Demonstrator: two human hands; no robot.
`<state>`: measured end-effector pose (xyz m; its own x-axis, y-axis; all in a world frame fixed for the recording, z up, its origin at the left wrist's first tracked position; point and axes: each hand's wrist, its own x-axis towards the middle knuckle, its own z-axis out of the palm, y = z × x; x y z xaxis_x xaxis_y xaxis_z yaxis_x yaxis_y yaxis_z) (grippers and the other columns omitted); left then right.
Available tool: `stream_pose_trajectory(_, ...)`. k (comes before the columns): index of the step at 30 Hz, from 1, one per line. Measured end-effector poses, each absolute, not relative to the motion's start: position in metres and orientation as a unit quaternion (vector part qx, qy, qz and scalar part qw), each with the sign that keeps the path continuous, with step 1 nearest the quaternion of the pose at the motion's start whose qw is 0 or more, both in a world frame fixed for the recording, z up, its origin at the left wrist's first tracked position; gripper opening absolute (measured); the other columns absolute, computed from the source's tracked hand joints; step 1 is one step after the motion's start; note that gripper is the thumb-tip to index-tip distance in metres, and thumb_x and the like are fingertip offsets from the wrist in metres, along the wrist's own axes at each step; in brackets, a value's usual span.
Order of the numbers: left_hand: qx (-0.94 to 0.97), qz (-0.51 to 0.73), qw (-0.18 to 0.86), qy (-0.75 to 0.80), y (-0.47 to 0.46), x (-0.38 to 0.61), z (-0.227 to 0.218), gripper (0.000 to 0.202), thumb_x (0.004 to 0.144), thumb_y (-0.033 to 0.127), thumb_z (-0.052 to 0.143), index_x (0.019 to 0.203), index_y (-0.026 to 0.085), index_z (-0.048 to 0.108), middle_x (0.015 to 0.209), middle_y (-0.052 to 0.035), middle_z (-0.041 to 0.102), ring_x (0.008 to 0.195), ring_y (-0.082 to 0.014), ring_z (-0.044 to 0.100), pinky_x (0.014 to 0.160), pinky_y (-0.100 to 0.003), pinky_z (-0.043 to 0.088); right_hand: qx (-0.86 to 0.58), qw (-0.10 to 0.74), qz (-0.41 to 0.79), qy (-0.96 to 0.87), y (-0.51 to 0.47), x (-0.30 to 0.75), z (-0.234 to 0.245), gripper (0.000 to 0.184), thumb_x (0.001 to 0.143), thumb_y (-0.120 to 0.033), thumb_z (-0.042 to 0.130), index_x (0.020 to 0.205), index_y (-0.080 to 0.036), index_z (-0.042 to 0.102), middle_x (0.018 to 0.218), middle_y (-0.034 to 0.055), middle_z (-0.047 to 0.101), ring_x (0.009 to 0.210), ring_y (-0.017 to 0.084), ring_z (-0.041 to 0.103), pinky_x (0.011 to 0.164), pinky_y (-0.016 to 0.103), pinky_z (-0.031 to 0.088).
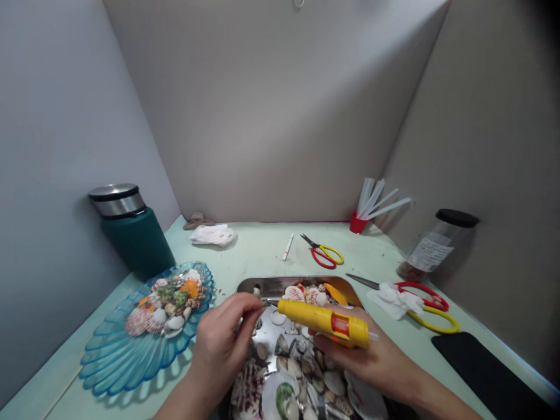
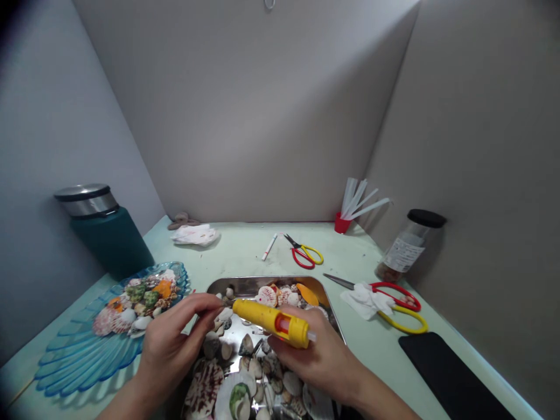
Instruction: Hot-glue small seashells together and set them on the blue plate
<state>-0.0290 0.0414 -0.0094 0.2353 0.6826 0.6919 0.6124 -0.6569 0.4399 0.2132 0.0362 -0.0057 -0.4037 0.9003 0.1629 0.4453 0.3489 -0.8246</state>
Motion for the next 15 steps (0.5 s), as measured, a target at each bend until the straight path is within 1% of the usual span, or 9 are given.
stream_pose_trajectory(5,0.787,0.459,0.029,0.412,0.0419,-0.0285,-0.0089,0.013,0.082,0.008,0.054,0.088,0.019,0.06,0.084,-0.0032,0.068,0.076,-0.0144,0.064,0.07,-0.023,0.049,-0.452,0.31,0.349,-0.76,0.0354,0.2128,-0.0082,0.013,0.081,-0.031,0.058,0.088,-0.022,0.063,0.068,-0.0002,0.06,0.063,0.018,0.056,0.058,0.027,0.045)
stream_pose_trajectory(11,0.78,0.472,0.034,0.411,0.0417,-0.0269,-0.007,0.014,0.082,0.008,0.053,0.087,0.018,0.06,0.083,-0.0035,0.068,0.076,-0.0143,0.064,0.069,-0.023,0.049,-0.449,0.339,0.342,-0.753,0.0368,0.2129,-0.013,0.009,0.08,-0.03,0.06,0.085,-0.024,0.065,0.067,0.0,0.061,0.062,0.018,0.057,0.056,0.028,0.046)
stream_pose_trajectory(13,0.766,0.479,0.06,0.426,0.0408,-0.0254,-0.006,0.011,0.083,0.01,0.054,0.085,0.019,0.06,0.084,-0.0034,0.068,0.076,-0.0148,0.064,0.07,-0.024,0.049,-0.452,0.34,0.339,-0.752,0.0367,0.2128,-0.0124,0.009,0.08,-0.029,0.059,0.085,-0.024,0.065,0.069,0.0003,0.062,0.063,0.019,0.058,0.057,0.028,0.046)
stream_pose_trajectory(15,0.737,0.487,0.122,0.453,0.0394,-0.0233,-0.0051,0.009,0.083,0.014,0.054,0.082,0.019,0.061,0.08,-0.0022,0.068,0.069,-0.0138,0.064,0.065,-0.023,0.049,-0.45,0.339,0.344,-0.751,0.0361,0.2121,-0.0097,0.011,0.081,-0.029,0.059,0.088,-0.024,0.065,0.074,0.0011,0.065,0.067,0.019,0.059,0.058,0.028,0.046)
